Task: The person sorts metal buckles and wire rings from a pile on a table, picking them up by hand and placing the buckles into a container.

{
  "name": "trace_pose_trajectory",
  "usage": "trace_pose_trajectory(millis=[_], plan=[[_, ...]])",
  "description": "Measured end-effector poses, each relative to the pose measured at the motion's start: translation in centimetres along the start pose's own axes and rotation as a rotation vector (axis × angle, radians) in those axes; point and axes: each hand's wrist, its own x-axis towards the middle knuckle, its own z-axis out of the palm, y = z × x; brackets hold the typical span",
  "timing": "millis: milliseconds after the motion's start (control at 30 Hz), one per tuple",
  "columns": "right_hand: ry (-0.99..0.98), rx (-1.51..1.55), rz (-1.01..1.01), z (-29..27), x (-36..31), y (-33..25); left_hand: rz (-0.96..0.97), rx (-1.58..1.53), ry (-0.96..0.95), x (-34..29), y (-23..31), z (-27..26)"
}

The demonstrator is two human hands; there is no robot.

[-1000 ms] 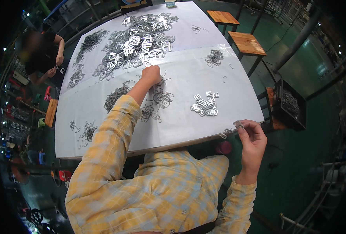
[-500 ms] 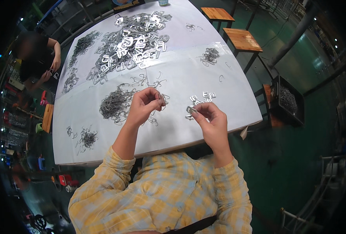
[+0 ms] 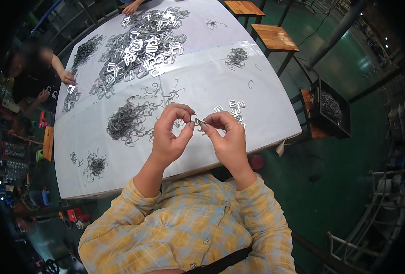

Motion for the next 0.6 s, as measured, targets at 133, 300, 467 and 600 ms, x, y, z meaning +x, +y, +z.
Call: trace_pose_trajectory(millis=[133, 300, 467, 600], plan=[[0.012, -0.139, -0.098, 0.3, 0.0, -0.4, 0.009, 0.033, 0.03, -0.3, 0.2, 0.4], [0.023, -0.286, -0.2, 0.3, -0.4, -0.2, 0.051, -0.023, 0.009, -0.4, 0.5, 0.8], [0.024, -0.281, -0.211, -1.2, 0.1, 1.4, 0.024, -0.053, -0.053, -0.9, 0.2, -0.1], [0.151, -0.313, -0.045, -4.2, 0.4, 5.6, 0.05, -0.106, -0.01, -1.1, -0.3, -0.8]])
